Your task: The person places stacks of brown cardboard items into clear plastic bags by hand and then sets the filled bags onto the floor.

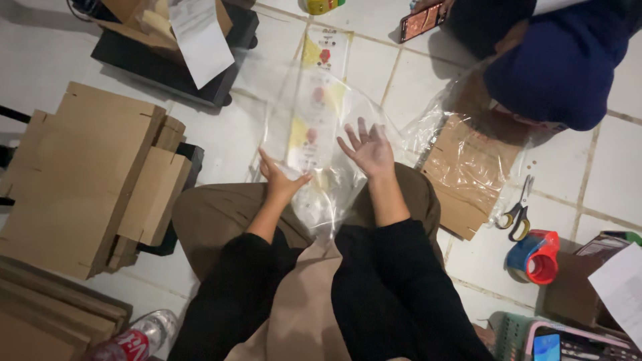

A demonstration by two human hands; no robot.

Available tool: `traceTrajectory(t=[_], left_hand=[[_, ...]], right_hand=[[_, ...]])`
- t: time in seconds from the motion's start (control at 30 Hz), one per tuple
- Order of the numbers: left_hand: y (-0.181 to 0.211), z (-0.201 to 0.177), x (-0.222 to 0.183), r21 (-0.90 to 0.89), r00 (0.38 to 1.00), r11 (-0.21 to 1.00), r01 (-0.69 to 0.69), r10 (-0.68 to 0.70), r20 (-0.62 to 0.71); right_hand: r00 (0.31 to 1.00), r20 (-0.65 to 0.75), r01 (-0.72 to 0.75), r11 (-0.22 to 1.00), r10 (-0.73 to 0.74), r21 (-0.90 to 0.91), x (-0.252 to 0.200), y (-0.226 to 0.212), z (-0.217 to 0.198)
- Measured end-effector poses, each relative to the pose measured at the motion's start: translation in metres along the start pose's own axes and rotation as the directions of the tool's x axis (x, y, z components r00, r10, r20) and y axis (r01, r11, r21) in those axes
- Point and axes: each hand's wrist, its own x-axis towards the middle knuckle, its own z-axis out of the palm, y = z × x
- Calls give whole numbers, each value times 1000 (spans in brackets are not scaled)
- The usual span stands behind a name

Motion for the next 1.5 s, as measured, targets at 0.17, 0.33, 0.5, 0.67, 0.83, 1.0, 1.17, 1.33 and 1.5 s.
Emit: traceTrajectory(t=[0.17,0.33,0.5,0.67,0.83,1.0,1.17,1.33,1.5], left_hand=[[-79,53,6,-133,974,973,189,-169,148],[-99,49,10,-25,981,980,195,-195,12],[-91,27,14,-13,982,984,178,-178,-56],[0,-8,8,265,930,896,357,-366,-15],[16,-23,-3,593,961,796,122,-244,129],[-23,-37,9,490,953,844,220,-294,77],[-48,-56,36,307,978,929,207,-200,-57],[-83,-89,62,-844,903,388,369,-365,227],[-101,-126,62,-951,940,52,306,-178,292]], right_hand=[[960,-265,121,985,-85,125,7,-18,-17],[903,-385,223,974,-190,42,6,-42,-30],[759,-589,325,945,-279,-29,-3,-53,-11],[734,-496,155,825,-465,-544,8,-51,-24],[669,-485,68,696,-564,-715,10,-55,-36],[677,-495,38,697,-544,-716,10,-65,-46],[723,-249,199,540,-644,-818,15,-58,-50],[703,-144,451,594,-696,-666,5,-60,-24],[658,-37,557,520,-752,-647,1,-64,-25]])
